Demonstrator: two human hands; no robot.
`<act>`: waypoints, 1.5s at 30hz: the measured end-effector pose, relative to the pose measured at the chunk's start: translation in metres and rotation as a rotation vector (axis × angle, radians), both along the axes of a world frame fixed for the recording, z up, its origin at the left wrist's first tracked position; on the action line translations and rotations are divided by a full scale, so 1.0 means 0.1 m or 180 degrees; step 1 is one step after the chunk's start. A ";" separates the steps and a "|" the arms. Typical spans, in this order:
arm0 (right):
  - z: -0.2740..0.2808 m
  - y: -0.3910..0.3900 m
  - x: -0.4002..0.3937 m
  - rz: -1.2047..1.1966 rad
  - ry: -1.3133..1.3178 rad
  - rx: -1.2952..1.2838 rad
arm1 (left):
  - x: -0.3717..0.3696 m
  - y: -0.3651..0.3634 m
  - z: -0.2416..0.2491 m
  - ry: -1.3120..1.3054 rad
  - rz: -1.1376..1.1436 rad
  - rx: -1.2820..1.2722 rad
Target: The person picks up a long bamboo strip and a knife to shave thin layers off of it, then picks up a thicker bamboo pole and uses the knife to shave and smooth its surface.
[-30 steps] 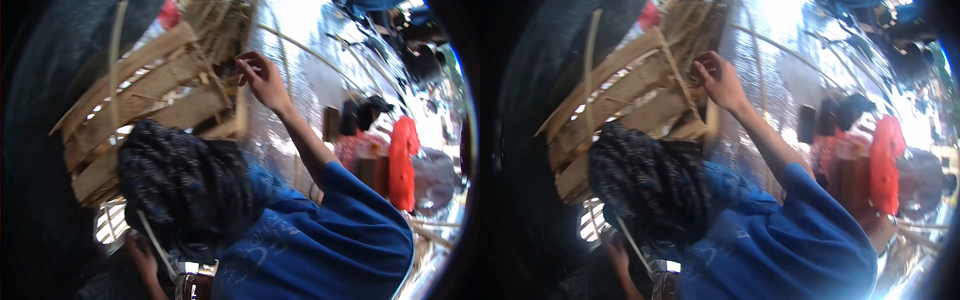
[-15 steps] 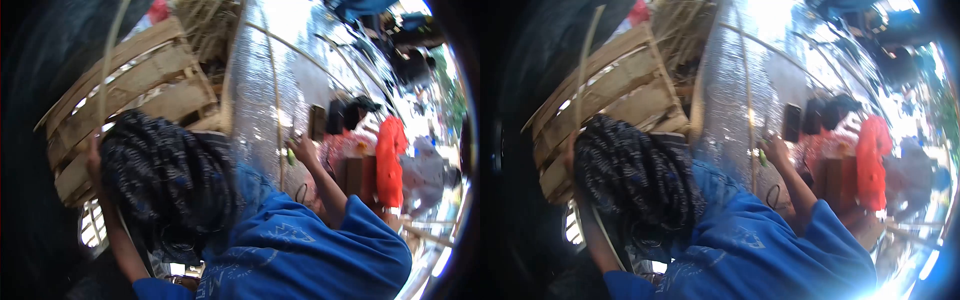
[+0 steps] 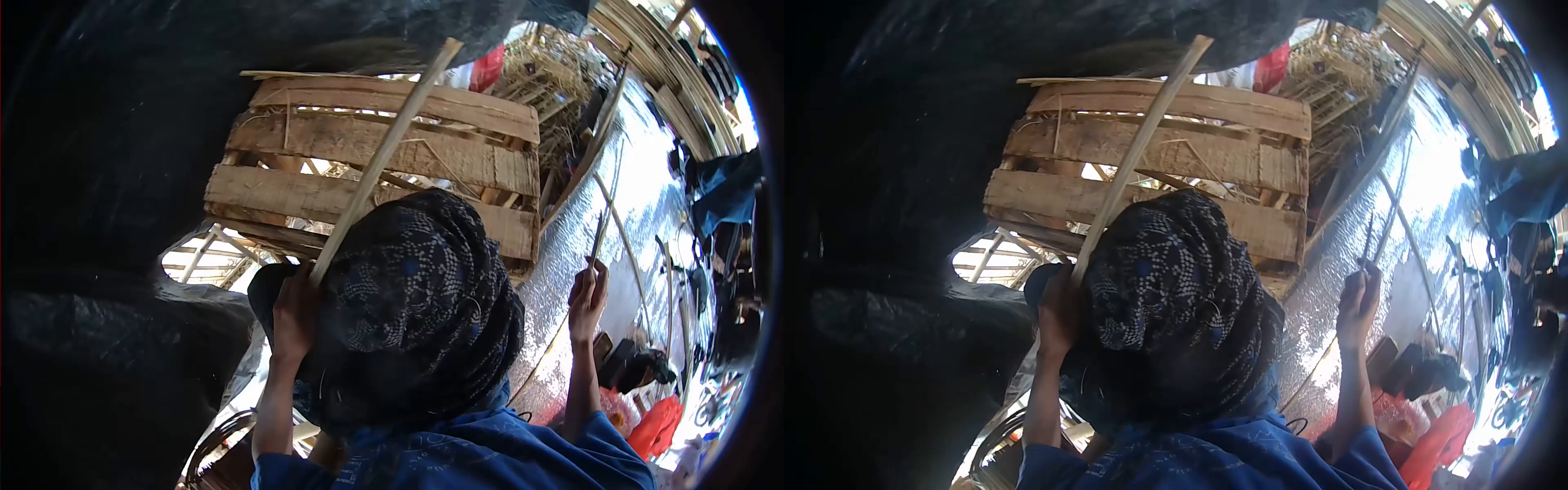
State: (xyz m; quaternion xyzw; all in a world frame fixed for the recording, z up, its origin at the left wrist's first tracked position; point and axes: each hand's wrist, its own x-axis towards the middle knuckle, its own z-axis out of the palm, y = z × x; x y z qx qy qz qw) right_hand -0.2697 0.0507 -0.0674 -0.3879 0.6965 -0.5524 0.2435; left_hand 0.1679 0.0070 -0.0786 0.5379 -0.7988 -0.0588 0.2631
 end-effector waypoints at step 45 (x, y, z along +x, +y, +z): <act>-0.60 -1.32 -0.03 0.0039 -0.0594 0.0654 | 0.33 0.93 1.50 0.3112 0.1279 -0.0016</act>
